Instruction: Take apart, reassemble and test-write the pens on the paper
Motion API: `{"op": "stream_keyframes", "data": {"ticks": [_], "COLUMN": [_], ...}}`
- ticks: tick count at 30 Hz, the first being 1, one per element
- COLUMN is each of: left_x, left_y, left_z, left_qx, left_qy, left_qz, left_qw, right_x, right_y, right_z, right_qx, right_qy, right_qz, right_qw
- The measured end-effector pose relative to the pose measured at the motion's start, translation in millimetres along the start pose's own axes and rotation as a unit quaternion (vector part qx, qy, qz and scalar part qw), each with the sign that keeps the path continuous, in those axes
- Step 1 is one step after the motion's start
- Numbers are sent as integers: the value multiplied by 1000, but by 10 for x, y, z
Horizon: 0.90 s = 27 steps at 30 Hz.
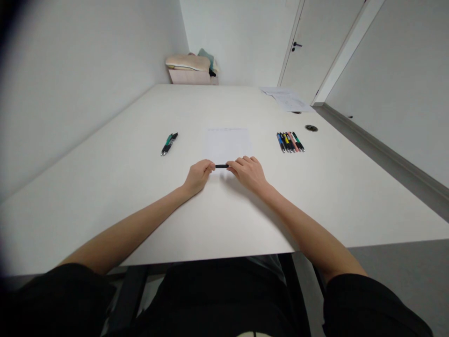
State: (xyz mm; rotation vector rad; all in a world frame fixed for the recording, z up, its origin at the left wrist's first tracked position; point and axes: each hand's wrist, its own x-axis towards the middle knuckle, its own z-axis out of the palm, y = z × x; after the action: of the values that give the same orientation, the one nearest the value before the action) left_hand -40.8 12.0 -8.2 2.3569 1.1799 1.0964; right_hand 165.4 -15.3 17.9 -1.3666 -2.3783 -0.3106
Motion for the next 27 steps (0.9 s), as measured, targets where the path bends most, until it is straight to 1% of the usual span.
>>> {"op": "stream_keyframes", "data": {"ticks": [2, 5, 7, 10, 13, 17, 21, 23, 25, 27], "left_x": [-9, -22, -28, -32, -25, -5, 1, -8, -22, -37], "left_y": [-10, -3, 7, 14, 8, 2, 12, 17, 20, 19], "left_z": [-4, -17, -22, -16, -6, -14, -38, -44, -42, -31], "left_qx": [1, -16, -35, -46, -37, -11, 0, -15, -33, -43], "left_qy": [0, 15, 22, 11, 2, 0, -6, 6, 21, 18], "left_qz": [-18, -36, -28, -4, 7, 2, -32, -44, -31, -6], "left_qw": [1000, 999, 999, 999, 999, 1000, 999, 999, 999, 999], "right_x": [1, -1, -4, -10, -14, -14, -13, -13, -13, -12], "right_y": [-4, 13, 35, 59, 63, 48, 37, 38, 41, 44], "right_z": [2, 12, 16, 13, 8, 12, 27, 31, 29, 23], "right_qx": [1, -9, -16, -19, -18, -18, -22, -25, -27, -29], "right_qy": [4, 2, 0, -5, -6, 4, 10, 9, 6, 2], "right_qz": [-1, 5, 12, 20, 19, 10, 0, 1, 4, 9], "right_qw": [1000, 1000, 1000, 1000, 1000, 1000, 1000, 1000, 1000, 1000]}}
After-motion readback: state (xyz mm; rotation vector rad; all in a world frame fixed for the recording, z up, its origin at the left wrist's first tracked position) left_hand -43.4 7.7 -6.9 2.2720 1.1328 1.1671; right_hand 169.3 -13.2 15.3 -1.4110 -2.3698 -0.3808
